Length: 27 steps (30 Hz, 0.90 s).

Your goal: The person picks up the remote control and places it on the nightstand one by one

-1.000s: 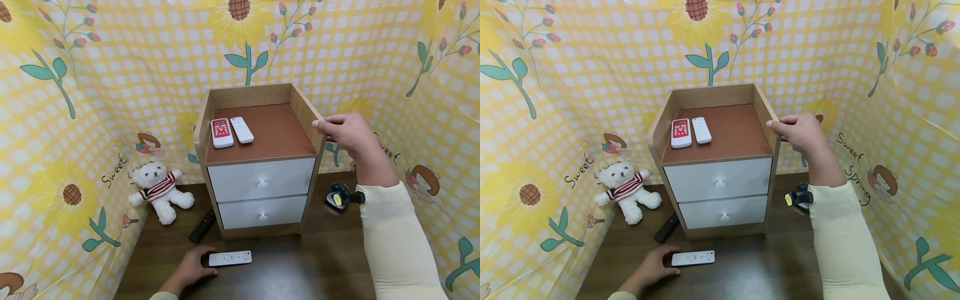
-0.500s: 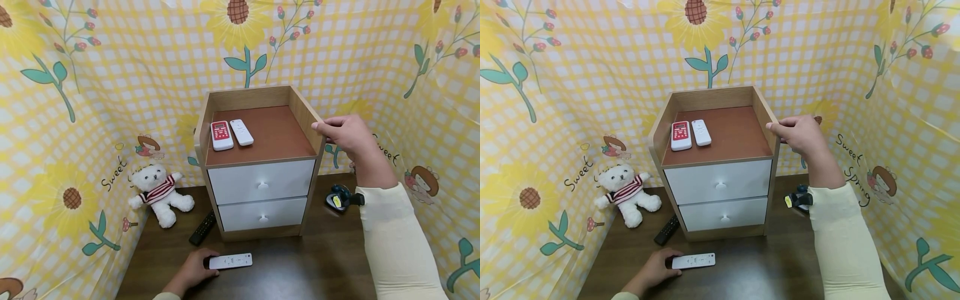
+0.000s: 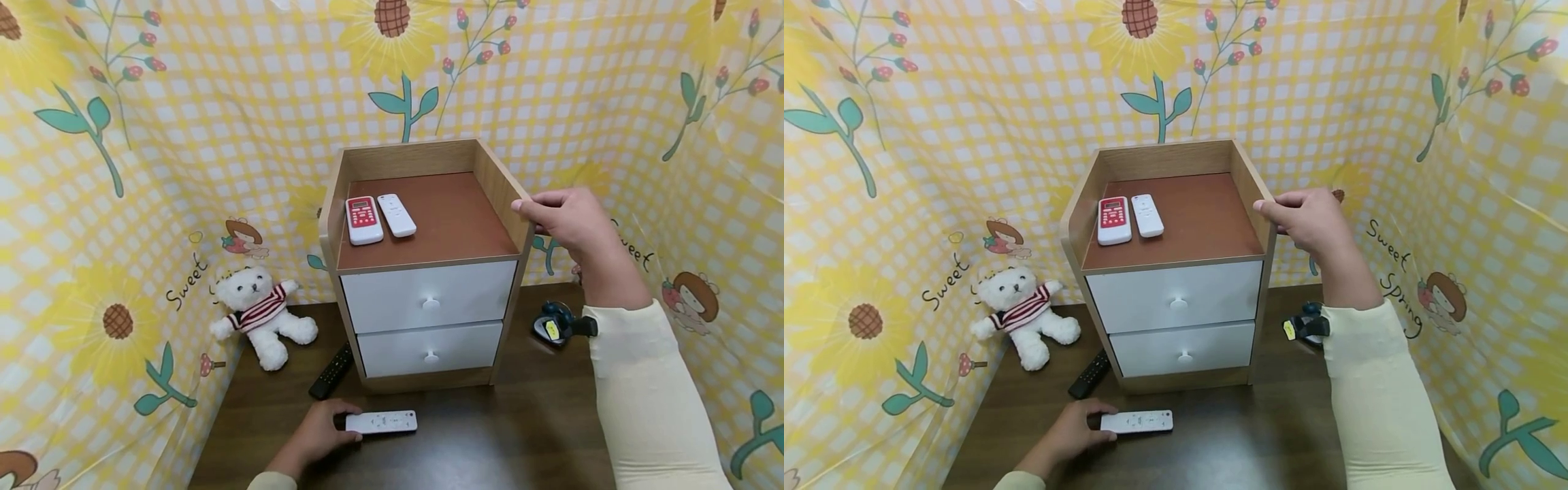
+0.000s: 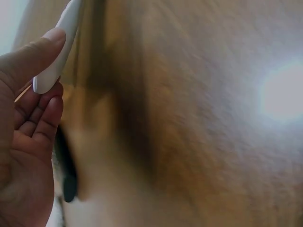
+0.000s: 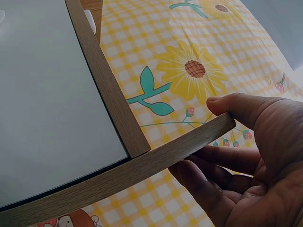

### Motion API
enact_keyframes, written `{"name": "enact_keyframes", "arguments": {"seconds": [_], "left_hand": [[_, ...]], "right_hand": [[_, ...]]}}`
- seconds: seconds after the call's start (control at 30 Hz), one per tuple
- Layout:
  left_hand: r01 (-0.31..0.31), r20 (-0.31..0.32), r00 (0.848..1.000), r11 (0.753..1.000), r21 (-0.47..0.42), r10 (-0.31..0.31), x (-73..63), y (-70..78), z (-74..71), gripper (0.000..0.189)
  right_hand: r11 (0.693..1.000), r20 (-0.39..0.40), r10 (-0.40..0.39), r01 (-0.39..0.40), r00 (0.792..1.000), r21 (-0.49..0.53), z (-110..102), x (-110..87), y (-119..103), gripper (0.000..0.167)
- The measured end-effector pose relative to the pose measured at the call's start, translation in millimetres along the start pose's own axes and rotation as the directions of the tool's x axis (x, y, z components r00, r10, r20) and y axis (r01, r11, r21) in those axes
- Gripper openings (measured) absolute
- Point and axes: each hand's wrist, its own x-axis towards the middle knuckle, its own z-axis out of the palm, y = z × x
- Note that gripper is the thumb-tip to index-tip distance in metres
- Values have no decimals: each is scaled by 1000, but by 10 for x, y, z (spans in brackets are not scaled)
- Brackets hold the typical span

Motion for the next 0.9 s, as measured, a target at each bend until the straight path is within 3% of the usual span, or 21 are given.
{"name": "enact_keyframes", "arguments": {"seconds": [0.2,0.4,0.57,0.73,0.9], "left_hand": [[-75,-18,997,996,-39,74,23,410,-190,38],[-187,-134,976,976,-108,172,27,975,-657,41],[-263,-215,950,950,-168,225,-1,1477,-1014,42],[-316,-275,928,922,-223,251,-8,1922,-1196,40],[-364,-274,919,877,-313,283,21,2290,-1398,39]], "right_hand": [[1000,-8,12,-11,1000,13,0,-21,0,65],[1000,-11,7,-7,1000,26,-5,-20,-5,65],[1000,-16,-10,10,1000,26,-14,-20,-13,66],[1000,-10,-9,9,1000,9,-21,-19,-8,68],[1000,-7,-9,9,1000,-2,-4,-21,-9,67]]}}
